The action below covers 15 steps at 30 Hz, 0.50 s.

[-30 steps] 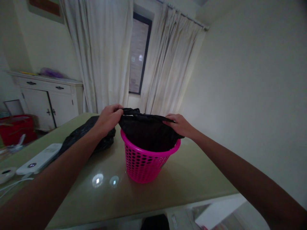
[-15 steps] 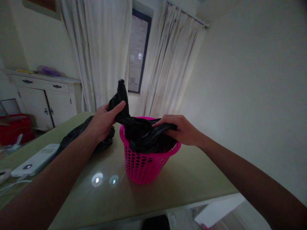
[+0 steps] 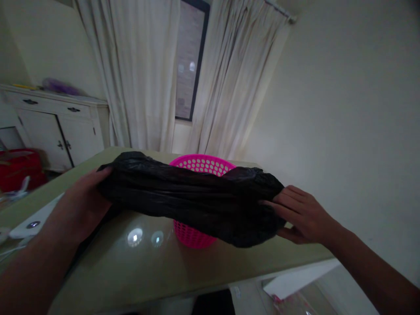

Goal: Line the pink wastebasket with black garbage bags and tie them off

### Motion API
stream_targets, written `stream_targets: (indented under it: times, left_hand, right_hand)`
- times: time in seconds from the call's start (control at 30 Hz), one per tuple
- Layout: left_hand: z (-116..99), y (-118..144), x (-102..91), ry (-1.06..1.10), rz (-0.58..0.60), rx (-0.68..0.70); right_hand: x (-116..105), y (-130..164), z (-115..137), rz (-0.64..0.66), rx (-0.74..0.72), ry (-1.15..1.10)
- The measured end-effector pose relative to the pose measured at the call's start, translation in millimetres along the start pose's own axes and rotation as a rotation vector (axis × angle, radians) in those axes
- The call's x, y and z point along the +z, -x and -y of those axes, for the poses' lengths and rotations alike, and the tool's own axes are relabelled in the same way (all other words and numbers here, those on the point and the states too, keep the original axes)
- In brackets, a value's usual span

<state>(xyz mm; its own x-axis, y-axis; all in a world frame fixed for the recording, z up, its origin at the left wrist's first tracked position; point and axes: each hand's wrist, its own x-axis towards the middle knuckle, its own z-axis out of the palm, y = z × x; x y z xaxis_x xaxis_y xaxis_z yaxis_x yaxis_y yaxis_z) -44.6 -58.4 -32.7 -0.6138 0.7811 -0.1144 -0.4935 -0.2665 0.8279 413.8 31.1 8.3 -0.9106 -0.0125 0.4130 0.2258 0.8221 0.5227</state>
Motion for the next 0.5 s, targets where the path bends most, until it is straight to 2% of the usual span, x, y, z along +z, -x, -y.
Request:
stream_targets:
  times: [0.1, 0.17, 0.27, 0.37, 0.43, 0.5]
  left_hand:
    - [12, -9, -14.0, -0.071, 0.032, -0.063]
    - [18, -11, -17.9, -0.076, 0.074, -0.129]
    - [26, -8, -19.2, -0.072, 0.151, -0.173]
    - [35, -8, -20.5, -0.226, 0.300, -0.052]
    - [42, -10, -21.4, -0.454, 0.439, 0.086]
    - [47, -13, -20.5, -0.594, 0.504, 0.138]
  right_hand:
    - [10, 25, -6, 0.064, 0.008, -0.008]
    - [17, 33, -6, 0.012, 0.106, -0.086]
    - [25, 28, 0, -0.133, 0.476, -0.178]
    - [36, 9, 4, -0.206, 0.873, -0.265]
    - [46, -2, 2, -0.226, 1.074, -0.492]
    - [57, -8, -3, -0.202, 1.194, -0.800]
